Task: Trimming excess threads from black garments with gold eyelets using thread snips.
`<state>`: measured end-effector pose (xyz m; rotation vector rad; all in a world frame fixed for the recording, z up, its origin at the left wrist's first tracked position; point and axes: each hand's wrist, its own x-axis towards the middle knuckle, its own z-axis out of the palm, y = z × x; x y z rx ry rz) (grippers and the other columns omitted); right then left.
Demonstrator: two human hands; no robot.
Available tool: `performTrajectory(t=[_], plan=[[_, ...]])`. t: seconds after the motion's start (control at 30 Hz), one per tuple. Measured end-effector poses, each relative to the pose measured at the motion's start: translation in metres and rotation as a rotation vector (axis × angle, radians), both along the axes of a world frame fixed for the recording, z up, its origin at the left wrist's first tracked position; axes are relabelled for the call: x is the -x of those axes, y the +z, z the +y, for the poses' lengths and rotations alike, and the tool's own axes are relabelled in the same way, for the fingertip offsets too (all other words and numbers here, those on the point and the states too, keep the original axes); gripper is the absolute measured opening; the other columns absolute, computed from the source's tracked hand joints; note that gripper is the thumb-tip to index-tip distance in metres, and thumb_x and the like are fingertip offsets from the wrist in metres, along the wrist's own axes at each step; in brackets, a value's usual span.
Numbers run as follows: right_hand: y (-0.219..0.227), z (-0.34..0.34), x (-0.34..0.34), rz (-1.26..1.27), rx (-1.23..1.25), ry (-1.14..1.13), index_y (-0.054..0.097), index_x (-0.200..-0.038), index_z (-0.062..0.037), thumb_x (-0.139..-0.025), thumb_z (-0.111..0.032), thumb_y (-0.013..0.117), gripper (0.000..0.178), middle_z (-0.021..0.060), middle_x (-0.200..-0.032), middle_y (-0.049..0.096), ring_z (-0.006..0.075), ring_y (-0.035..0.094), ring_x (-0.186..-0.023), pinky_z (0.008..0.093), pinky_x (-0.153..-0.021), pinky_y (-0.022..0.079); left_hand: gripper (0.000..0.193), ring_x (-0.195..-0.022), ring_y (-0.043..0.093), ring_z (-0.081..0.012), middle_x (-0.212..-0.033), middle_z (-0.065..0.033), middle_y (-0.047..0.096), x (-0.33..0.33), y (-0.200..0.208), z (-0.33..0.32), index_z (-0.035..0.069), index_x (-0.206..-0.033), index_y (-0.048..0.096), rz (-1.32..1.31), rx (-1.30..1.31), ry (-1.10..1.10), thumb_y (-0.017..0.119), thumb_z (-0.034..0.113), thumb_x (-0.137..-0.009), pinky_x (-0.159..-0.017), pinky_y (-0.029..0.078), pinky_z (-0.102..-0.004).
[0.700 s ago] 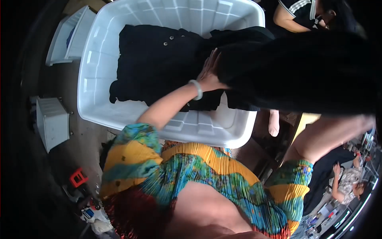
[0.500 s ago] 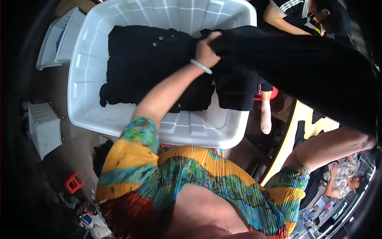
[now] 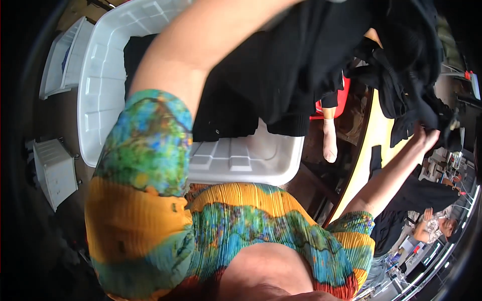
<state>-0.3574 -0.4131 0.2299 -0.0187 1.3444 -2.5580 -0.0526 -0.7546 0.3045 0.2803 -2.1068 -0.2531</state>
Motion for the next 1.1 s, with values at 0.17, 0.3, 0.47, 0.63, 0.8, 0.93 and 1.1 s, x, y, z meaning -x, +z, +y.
performTrajectory(t=[0.17, 0.3, 0.47, 0.63, 0.8, 0.93, 1.1], plan=[[-0.162, 0.006, -0.063, -0.357, -0.345, 0.109, 0.051, -0.072, -0.0083, -0.08, -0.032, 0.055, 0.025, 0.001, -0.058, 0.05, 0.0072, 0.034, -0.037, 0.019, -0.032, 0.032, 0.086, -0.12, 0.018, -0.0435, -0.131, -0.0193, 0.021, 0.011, -0.208, 0.055, 0.021, -0.127, 0.028, -0.572, -0.203, 0.241, 0.073, 0.033, -0.055, -0.095, 0.02, -0.0525], [-0.21, 0.006, -0.171, -0.595, -0.392, 0.244, 0.052, -0.084, -0.0015, -0.086, -0.022, 0.047, 0.022, 0.0171, -0.099, 0.058, 0.0037, 0.029, -0.034, 0.0127, -0.033, 0.03, 0.082, -0.12, 0.021, -0.0418, -0.128, -0.0229, 0.023, -0.05, -0.268, 0.106, 0.006, -0.127, 0.024, -0.462, -0.81, 0.172, 0.064, 0.04, -0.063, -0.097, 0.02, -0.0503], [-0.194, -0.014, -0.266, -0.438, -0.573, 0.346, 0.055, -0.102, -0.0073, -0.085, -0.022, 0.047, 0.024, 0.0035, -0.096, 0.061, 0.0011, 0.041, -0.05, 0.0131, -0.041, 0.026, 0.072, -0.12, 0.024, -0.0369, -0.128, -0.0227, 0.025, -0.105, -0.299, 0.111, 0.003, -0.123, 0.031, -0.301, -0.852, 0.034, 0.061, 0.04, -0.069, -0.098, 0.024, -0.0412], [-0.147, -0.1, -0.329, 0.511, -0.934, 0.268, 0.053, -0.108, -0.006, -0.088, -0.022, 0.043, 0.028, 0.0059, -0.088, 0.058, 0.0052, 0.037, -0.055, 0.0177, -0.05, 0.03, 0.059, -0.105, 0.039, -0.0363, -0.116, -0.021, 0.035, -0.233, -0.382, 0.058, 0.003, -0.113, 0.039, -0.409, -1.018, 0.377, 0.065, 0.026, -0.065, -0.089, 0.036, -0.0405], [-0.152, -0.121, -0.342, 0.994, -0.971, 0.309, 0.047, -0.113, -0.004, -0.087, -0.008, 0.039, 0.027, 0.0071, -0.113, 0.051, 0.0094, 0.051, -0.071, 0.016, -0.054, 0.035, 0.072, -0.102, 0.042, -0.0355, -0.114, -0.0191, 0.034, -0.394, -0.438, -0.026, 0.009, -0.114, 0.032, -0.847, -0.817, 1.016, 0.075, 0.021, -0.057, -0.082, 0.042, -0.0391], [-0.166, -0.155, -0.429, 0.846, -0.992, 0.798, 0.05, -0.109, -0.0014, -0.083, 0.002, 0.038, 0.029, 0.0085, -0.108, 0.052, 0.0104, 0.05, -0.069, 0.0183, -0.056, 0.039, 0.09, -0.117, 0.029, -0.0361, -0.128, -0.0188, 0.024, -0.491, -0.462, -0.084, 0.014, -0.127, 0.021, -1.091, -0.815, 1.137, 0.075, 0.028, -0.057, -0.086, 0.038, -0.0461], [-0.213, -0.158, -0.497, 0.569, -1.129, 1.154, 0.052, -0.098, -0.0013, -0.086, 0.0, 0.039, 0.017, 0.0054, -0.094, 0.057, 0.0081, 0.051, -0.063, 0.0176, -0.053, 0.038, 0.099, -0.124, 0.017, -0.0354, -0.133, -0.0159, 0.018, -0.473, -0.49, -0.133, 0.015, -0.13, 0.018, -1.1, -0.733, 0.811, 0.074, 0.046, -0.054, -0.093, 0.026, -0.0543]])
